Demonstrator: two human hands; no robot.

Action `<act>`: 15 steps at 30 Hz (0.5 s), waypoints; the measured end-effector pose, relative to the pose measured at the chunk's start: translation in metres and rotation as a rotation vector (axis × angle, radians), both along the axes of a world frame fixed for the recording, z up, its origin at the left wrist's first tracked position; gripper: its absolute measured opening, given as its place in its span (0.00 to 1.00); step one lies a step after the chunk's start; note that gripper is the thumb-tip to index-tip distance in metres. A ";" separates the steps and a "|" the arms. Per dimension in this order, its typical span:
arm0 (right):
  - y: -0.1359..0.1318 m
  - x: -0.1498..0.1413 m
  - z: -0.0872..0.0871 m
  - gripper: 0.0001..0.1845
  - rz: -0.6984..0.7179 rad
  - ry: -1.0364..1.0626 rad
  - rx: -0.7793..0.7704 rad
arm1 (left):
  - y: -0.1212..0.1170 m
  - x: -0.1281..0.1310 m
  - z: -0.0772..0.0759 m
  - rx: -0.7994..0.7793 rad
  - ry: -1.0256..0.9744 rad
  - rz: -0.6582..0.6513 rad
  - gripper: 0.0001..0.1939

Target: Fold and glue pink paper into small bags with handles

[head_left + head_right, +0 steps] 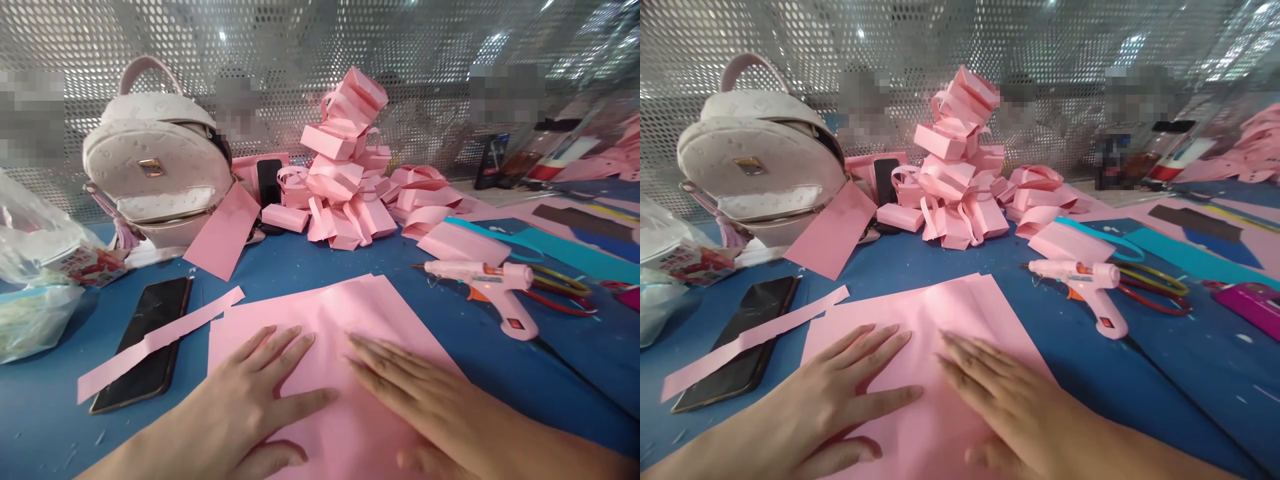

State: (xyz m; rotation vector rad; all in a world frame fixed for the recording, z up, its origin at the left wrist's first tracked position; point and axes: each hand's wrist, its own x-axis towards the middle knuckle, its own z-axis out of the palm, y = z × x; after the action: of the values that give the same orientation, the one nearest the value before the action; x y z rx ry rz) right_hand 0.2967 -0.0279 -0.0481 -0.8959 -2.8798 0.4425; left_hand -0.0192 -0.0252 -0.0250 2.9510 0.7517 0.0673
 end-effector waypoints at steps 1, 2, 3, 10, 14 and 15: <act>0.001 0.007 -0.003 0.44 -0.052 -0.036 0.028 | 0.000 0.000 0.000 0.010 0.002 -0.001 0.29; 0.002 0.012 -0.005 0.45 -0.075 -0.043 0.061 | 0.001 0.001 0.000 0.018 0.004 -0.005 0.29; 0.002 0.016 -0.006 0.45 -0.099 -0.051 0.086 | 0.002 0.001 0.000 0.024 0.006 -0.010 0.28; 0.002 0.014 0.003 0.45 -0.144 -0.092 0.220 | 0.000 0.001 -0.002 0.024 -0.002 -0.005 0.29; 0.020 0.007 0.000 0.42 -0.203 -0.126 0.257 | -0.003 -0.001 -0.002 0.009 0.003 -0.001 0.29; 0.027 0.005 -0.001 0.42 -0.206 -0.127 0.260 | -0.003 -0.002 -0.002 0.006 0.004 0.002 0.29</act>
State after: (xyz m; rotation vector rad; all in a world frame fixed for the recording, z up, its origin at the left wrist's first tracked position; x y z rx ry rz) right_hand 0.3012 -0.0010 -0.0494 -1.1922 -2.8213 -0.0075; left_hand -0.0211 -0.0284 -0.0269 2.9567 0.7560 0.0635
